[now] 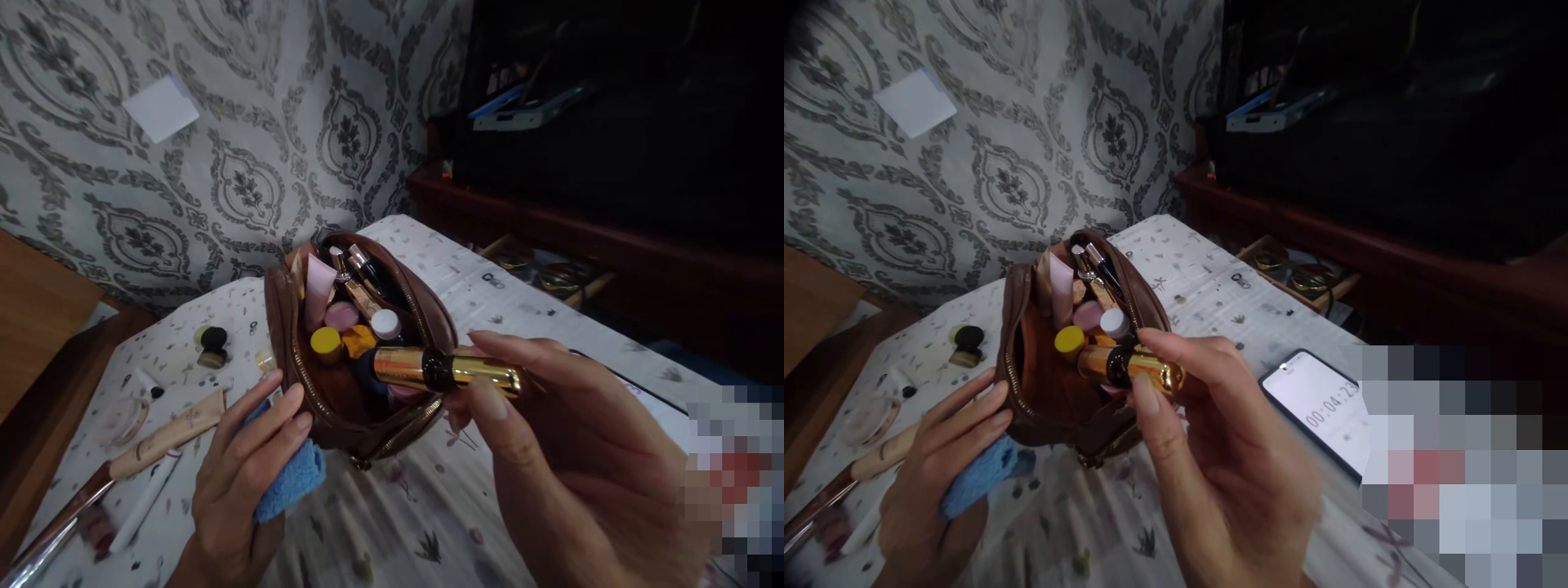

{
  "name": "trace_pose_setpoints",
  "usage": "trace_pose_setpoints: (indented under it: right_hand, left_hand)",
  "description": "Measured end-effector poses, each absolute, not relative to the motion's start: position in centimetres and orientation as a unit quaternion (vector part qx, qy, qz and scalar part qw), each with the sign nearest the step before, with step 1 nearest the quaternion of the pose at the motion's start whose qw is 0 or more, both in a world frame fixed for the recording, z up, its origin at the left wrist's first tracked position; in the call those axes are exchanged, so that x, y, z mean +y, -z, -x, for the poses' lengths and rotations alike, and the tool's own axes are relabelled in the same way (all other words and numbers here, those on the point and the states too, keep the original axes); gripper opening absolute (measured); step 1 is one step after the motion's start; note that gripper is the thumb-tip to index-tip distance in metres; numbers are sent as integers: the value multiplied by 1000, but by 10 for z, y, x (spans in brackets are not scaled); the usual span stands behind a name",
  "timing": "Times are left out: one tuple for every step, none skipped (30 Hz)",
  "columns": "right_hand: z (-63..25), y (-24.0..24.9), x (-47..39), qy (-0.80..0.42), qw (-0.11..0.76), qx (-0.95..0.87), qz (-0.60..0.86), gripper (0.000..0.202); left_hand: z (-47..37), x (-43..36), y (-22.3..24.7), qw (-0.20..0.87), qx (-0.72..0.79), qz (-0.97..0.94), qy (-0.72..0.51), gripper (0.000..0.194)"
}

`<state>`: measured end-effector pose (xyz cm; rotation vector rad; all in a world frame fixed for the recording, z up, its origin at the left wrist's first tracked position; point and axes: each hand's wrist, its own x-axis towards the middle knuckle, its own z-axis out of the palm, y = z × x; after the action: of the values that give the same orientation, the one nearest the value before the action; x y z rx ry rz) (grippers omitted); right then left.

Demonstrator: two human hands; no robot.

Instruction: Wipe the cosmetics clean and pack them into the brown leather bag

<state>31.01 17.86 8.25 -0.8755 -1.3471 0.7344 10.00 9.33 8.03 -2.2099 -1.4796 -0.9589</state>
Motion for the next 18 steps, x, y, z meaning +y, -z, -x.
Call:
trace_pose_setpoints:
  right_hand:
    - [-310, -83, 179, -324, 635, -587, 384, 23]
    - [-310, -83, 179, -327, 635, -584, 385, 24]
    - [-310, -83, 179, -328, 636, -583, 386, 24]
    - [-310, -83, 179, -326, 638, -581, 385, 23]
    - [-310, -83, 180, -325, 639, -582, 385, 23]
    - [-310, -83, 181, -325, 639, -583, 383, 23]
    - [-310, -83, 181, -327, 639, -585, 379, 23]
    - [-310, -83, 182, -331, 638, -587, 373, 23]
    - [-310, -82, 182, -337, 637, -588, 367, 23]
    - [-309, -82, 182, -345, 636, -589, 361, 23]
    - [-309, -81, 182, -353, 636, -588, 355, 23]
    - [-308, -81, 182, -360, 636, -587, 348, 23]
    - [-308, -81, 182, -367, 637, -586, 340, 23]
    - [-307, -81, 182, -373, 637, -587, 332, 24]
    - [-306, -82, 182, -378, 634, -592, 323, 25]
    - [-306, -83, 183, -384, 627, -600, 315, 25]
    - [-305, -85, 184, -390, 616, -612, 307, 26]
    - [-304, -88, 187, -395, 601, -627, 299, 25]
  left_hand:
    - [-100, 93, -80, 157, -517, 773, 332, 53]
    - [-100, 93, -80, 160, -517, 773, 332, 53]
    - [-99, 93, -79, 162, -517, 772, 332, 53]
    - [-99, 93, -79, 164, -518, 771, 333, 53]
    - [-99, 93, -79, 163, -519, 771, 332, 54]
    - [-99, 93, -79, 161, -518, 773, 330, 55]
    - [-99, 93, -79, 159, -517, 775, 328, 57]
    - [-99, 93, -79, 158, -515, 776, 327, 58]
    - [-99, 93, -80, 155, -515, 779, 324, 58]
    - [-99, 93, -80, 155, -515, 779, 322, 58]
    - [-99, 93, -80, 155, -516, 779, 322, 57]
    - [-99, 93, -80, 156, -516, 778, 323, 55]
    - [-99, 93, -80, 157, -514, 778, 325, 54]
    - [-99, 93, -80, 160, -512, 777, 329, 52]
    - [-99, 93, -80, 161, -511, 776, 333, 51]
    - [-99, 93, -80, 164, -508, 776, 336, 49]
    - [-99, 94, -80, 164, -506, 777, 336, 48]
    - [-98, 94, -79, 164, -504, 779, 334, 48]
